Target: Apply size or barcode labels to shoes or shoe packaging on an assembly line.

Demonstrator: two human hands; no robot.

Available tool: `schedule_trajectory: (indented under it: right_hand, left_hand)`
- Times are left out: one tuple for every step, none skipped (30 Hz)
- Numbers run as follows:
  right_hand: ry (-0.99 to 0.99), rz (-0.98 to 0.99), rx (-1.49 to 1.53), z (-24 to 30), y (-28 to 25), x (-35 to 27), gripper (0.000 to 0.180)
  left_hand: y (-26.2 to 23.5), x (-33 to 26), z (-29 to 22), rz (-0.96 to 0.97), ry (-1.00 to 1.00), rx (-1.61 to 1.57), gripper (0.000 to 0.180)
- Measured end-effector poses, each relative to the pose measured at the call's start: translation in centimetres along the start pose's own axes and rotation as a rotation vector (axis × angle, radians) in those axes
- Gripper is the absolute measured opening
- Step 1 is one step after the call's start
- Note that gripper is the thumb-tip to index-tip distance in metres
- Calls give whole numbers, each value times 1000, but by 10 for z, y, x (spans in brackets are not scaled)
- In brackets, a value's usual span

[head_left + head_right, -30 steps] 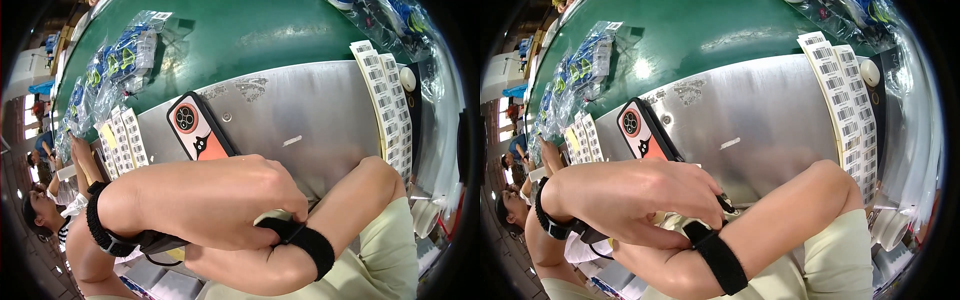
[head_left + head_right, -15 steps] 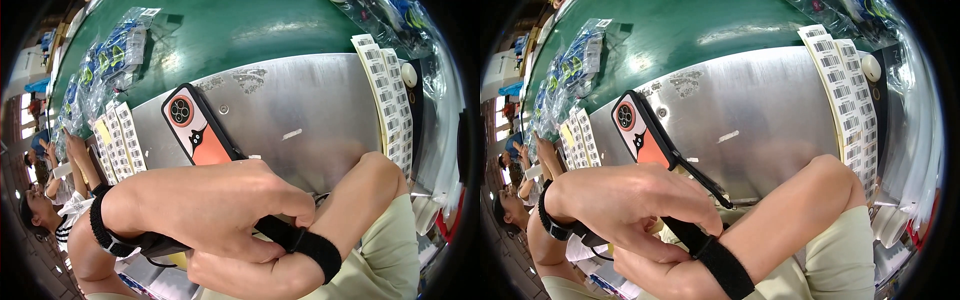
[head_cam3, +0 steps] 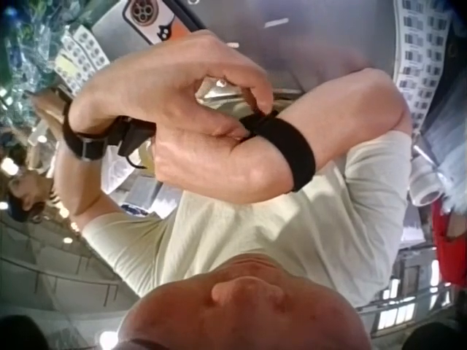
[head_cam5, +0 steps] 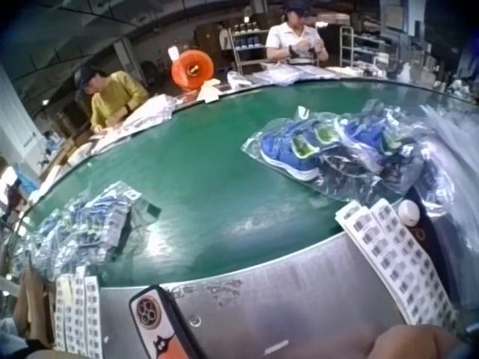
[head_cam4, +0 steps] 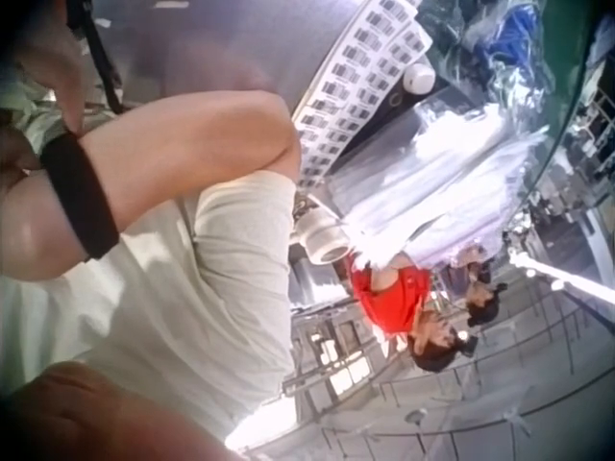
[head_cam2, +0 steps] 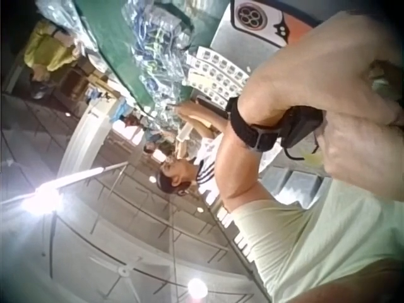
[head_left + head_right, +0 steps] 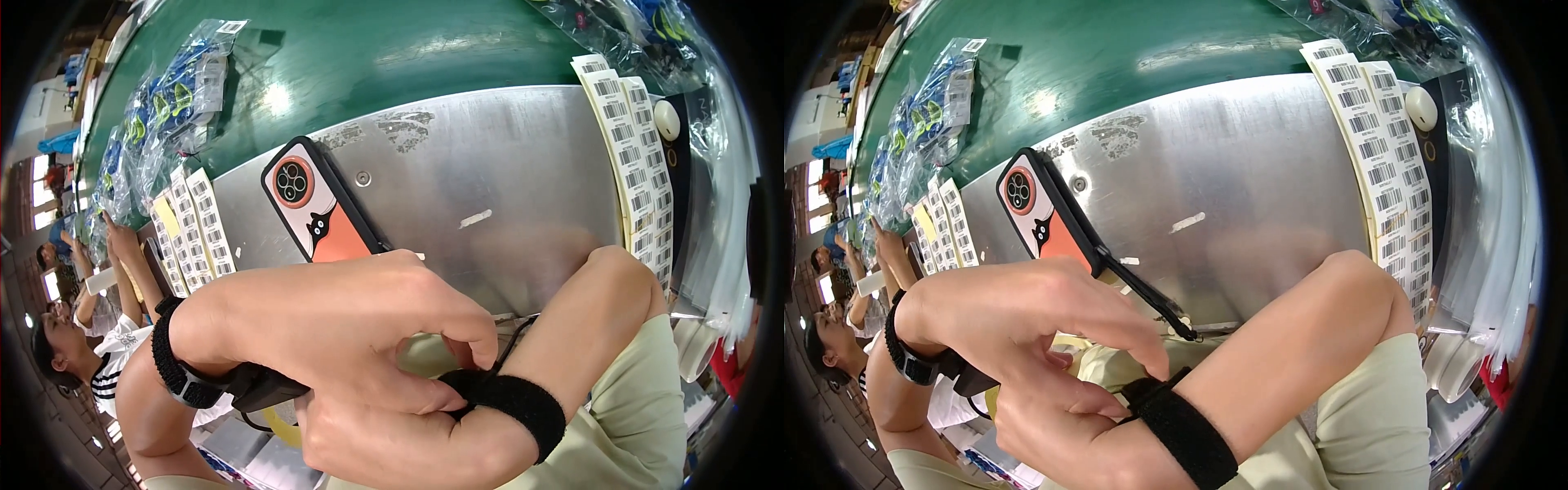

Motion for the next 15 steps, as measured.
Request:
schedule_trajectory:
  right_hand:
    - [-4, -1, 10, -1, -1, 1, 14]
    - [-7, -2, 19, -1, -2, 2, 14]
    - [-15, -1, 30, -1, -2, 3, 14]
    - [-23, 1, 40, -1, -3, 4, 14]
    - [-31, 2, 51, -1, -3, 5, 14]
    - [-33, 4, 59, -2, -4, 6, 14]
    - [-35, 6, 68, -4, -5, 8, 14]
    - [-37, 7, 76, -5, -6, 10, 14]
    - [-38, 6, 84, -6, -7, 10, 14]
    - [-40, 4, 91, -8, -8, 11, 14]
    - [-40, 1, 97, -9, -9, 12, 14]
    - [-44, 1, 107, -10, -10, 13, 14]
    - [-48, 1, 115, -11, -12, 13, 14]
    - [-51, 0, 124, -12, -13, 14, 14]
    - [-54, -2, 132, -13, -15, 15, 14]
  left_hand:
    - [0, -1, 0, 57, -47, -69, 27]
    - [0, -1, 1, 115, -93, -138, 32]
    - [0, -1, 2, 110, -95, -136, 32]
    - [3, -2, 8, 148, -170, -191, 27]
    - [5, -3, 11, 185, -245, -245, 22]
    - [1, -2, 11, 184, -242, -246, 22]
    - [-2, -3, 11, 237, -323, -248, 17]
    - [-4, -4, 12, 291, -403, -249, 15]
    - [-5, -5, 13, 292, -402, -248, 15]
    - [-7, -7, 14, 264, -426, -197, 15]
    - [-10, -8, 15, 236, -450, -146, 16]
    - [-11, -11, 12, 235, -450, -145, 16]
    - [-15, -13, 9, 156, -495, -186, 17]
    - [-19, -14, 5, 77, -539, -227, 18]
    - [-20, -13, 1, 77, -539, -226, 18]
Point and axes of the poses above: each hand's wrist, its own x-axis towards the middle knuckle, its own y-axis out of the palm, z = x × y, the point moved 4 cm from there along x, towards the middle knuckle, and after that the axes turned 1 degree about x, right-handed, at the moved point
